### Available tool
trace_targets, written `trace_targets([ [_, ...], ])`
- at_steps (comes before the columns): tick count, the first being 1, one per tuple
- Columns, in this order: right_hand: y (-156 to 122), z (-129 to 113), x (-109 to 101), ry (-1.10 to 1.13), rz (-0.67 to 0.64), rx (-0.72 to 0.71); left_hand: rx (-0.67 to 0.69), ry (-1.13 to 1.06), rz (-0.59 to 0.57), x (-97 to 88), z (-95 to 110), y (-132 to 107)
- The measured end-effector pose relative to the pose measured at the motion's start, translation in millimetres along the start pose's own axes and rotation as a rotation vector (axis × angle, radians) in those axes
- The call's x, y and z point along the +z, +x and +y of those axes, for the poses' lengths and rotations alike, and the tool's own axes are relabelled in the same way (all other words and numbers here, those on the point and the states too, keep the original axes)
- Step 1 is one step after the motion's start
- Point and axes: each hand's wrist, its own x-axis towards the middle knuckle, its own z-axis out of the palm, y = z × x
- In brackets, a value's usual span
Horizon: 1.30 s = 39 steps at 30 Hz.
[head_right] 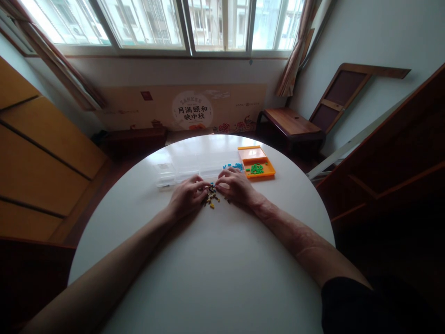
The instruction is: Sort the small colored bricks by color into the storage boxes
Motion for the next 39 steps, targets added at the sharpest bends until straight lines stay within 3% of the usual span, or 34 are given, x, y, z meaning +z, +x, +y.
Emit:
trace_targets([
  [7, 2.0, -2.7, -1.8, 0.073, 0.084, 0.056, -0.007, -0.008, 0.006, -2.6, 2.1, 0.6],
  [13, 0.7, 8.1, -3.4, 0.047, 0.411, 0.308, -0.032, 0.021, -0.001, -2.8, 3.1, 0.2],
  [16, 0.3, 15.8, -2.9, 0.05, 0.472, 0.42, -0.043, 0.024, 0.011, -1.1, 1.3, -0.4],
  [20, 1.0, 10.3, -4.0, 0.102, 0.399, 0.323, -0.055, -0.008, 0.029, -0.7, 0.8, -0.4],
  [27, -0.2, -10.4, -7.4, 0.099, 0.044, -0.052, -0.072, -0.113, 0.035, -4.5, 1.5, 1.5],
  [39, -0.4, -9.9, -7.3, 0.05, -0.059, -0.053, -0.085, -0.081, 0.022, -3.6, 0.4, 1.7],
])
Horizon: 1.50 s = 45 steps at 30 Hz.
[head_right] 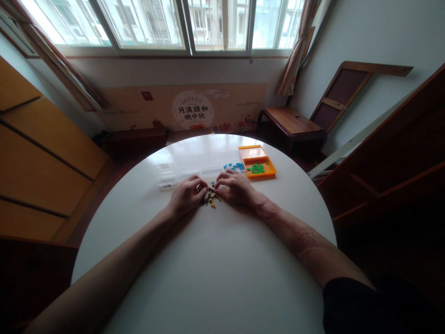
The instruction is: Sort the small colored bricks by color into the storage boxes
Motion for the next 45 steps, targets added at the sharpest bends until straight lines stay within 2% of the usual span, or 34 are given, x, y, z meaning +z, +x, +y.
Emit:
trace_targets([
  [7, -1.2, 4.8, 2.1, 0.026, -0.022, 0.007, -0.001, 0.042, 0.016, 3.9, -0.3, 0.4],
  [16, -0.3, 9.4, 6.0, 0.05, -0.003, -0.043, 0.033, 0.013, 0.059, -1.6, 1.9, -0.1],
  [19, 1.1, 8.2, 5.4, 0.061, 0.075, -0.016, 0.034, -0.007, 0.084, -2.0, 1.7, -1.0],
  [23, 2.7, 8.1, 3.3, 0.084, 0.256, 0.102, 0.042, -0.043, 0.106, -1.2, 1.7, -1.2],
  [26, 2.7, 9.4, 2.4, 0.099, 0.313, 0.146, 0.045, -0.051, 0.116, 0.1, 1.2, -1.1],
  [29, 2.1, 9.3, 2.7, 0.1, 0.287, 0.128, 0.048, -0.045, 0.12, 1.2, 0.1, -1.5],
  [37, -0.4, 8.1, 7.2, -0.008, 0.081, 0.014, 0.063, -0.031, 0.114, -0.7, 2.0, -1.2],
  [45, -1.4, 10.0, 7.7, -0.041, 0.065, 0.025, 0.065, -0.024, 0.113, -0.8, 1.6, -0.1],
])
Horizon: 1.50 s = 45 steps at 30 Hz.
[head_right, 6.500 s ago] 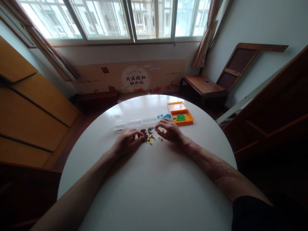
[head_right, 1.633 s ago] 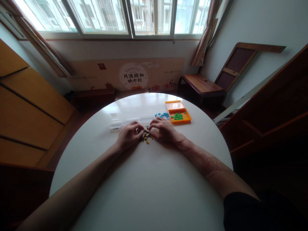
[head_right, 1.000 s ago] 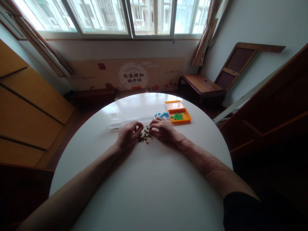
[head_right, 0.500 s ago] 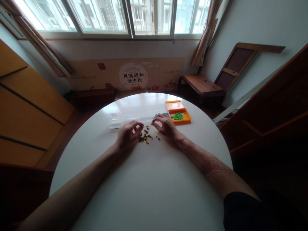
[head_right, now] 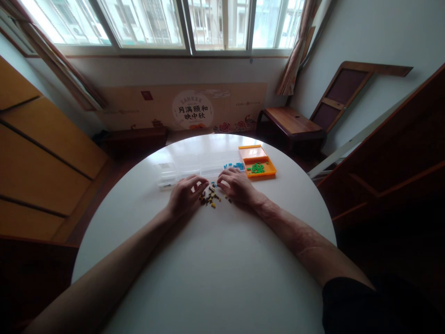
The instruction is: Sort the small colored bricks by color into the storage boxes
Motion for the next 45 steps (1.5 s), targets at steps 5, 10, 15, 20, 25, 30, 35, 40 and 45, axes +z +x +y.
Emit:
trace_targets([
  [5, 0.1, -1.1, -0.5, -0.037, -0.037, -0.019, -0.002, 0.003, -0.011, 0.3, -0.8, 0.2],
  [10, 0.6, -3.5, -1.3, -0.037, -0.048, -0.022, -0.006, 0.007, -0.015, 1.3, -3.0, -1.1],
  [15, 0.6, -2.1, 0.5, -0.033, -0.047, -0.022, -0.019, 0.015, -0.031, -0.3, -1.1, -1.0],
  [20, 1.8, -4.7, -0.6, -0.007, 0.013, 0.005, -0.013, -0.007, -0.029, -0.7, -0.2, -0.4],
  [25, 3.1, -5.1, -3.7, 0.012, 0.233, 0.161, 0.004, -0.034, -0.013, 0.0, -2.0, -1.5],
  [30, 1.7, 9.7, -2.7, -0.055, 0.469, 0.381, 0.006, -0.035, -0.009, 0.9, -3.2, -2.4],
  [35, 2.7, 9.4, -5.5, -0.007, 0.467, 0.416, -0.012, -0.093, 0.016, 2.1, -5.2, -2.6],
  [40, 3.1, -8.8, -9.7, 0.1, 0.304, 0.18, -0.059, -0.284, 0.018, 1.5, -7.2, -1.2],
  [45, 1.9, -14.5, -8.7, 0.106, 0.086, -0.008, -0.057, -0.395, -0.01, -1.1, -5.3, 0.2],
])
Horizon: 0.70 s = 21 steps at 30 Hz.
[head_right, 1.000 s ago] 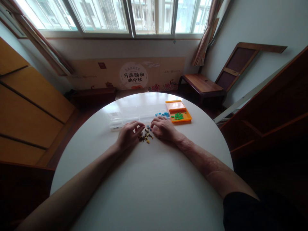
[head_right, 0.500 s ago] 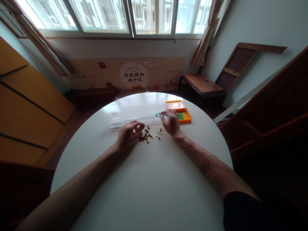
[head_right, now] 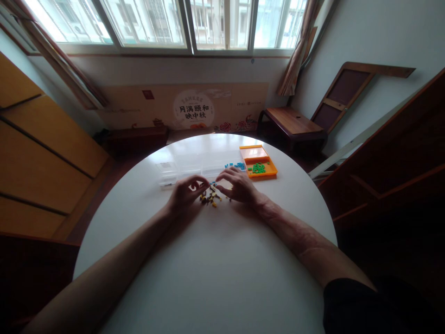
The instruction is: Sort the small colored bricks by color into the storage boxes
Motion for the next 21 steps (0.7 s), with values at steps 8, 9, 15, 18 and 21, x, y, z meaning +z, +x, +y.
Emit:
trace_targets([
  [8, 0.5, -3.0, 0.4, -0.008, -0.068, -0.064, 0.028, 0.011, -0.069, 0.1, 0.2, -2.1],
  [9, 0.4, -3.7, 0.7, -0.018, -0.064, -0.059, 0.027, 0.018, -0.066, 0.3, -0.4, -2.1],
  [15, -0.3, 5.3, 2.4, -0.165, 0.314, 0.213, -0.004, 0.076, 0.003, 2.2, -6.4, 0.8],
  [18, -1.2, 17.4, 3.3, -0.192, 0.44, 0.353, -0.013, 0.085, 0.007, 3.2, -9.5, 1.8],
  [21, -1.1, 22.3, 4.0, -0.18, 0.43, 0.397, -0.031, 0.103, 0.024, 3.8, -11.3, 1.6],
])
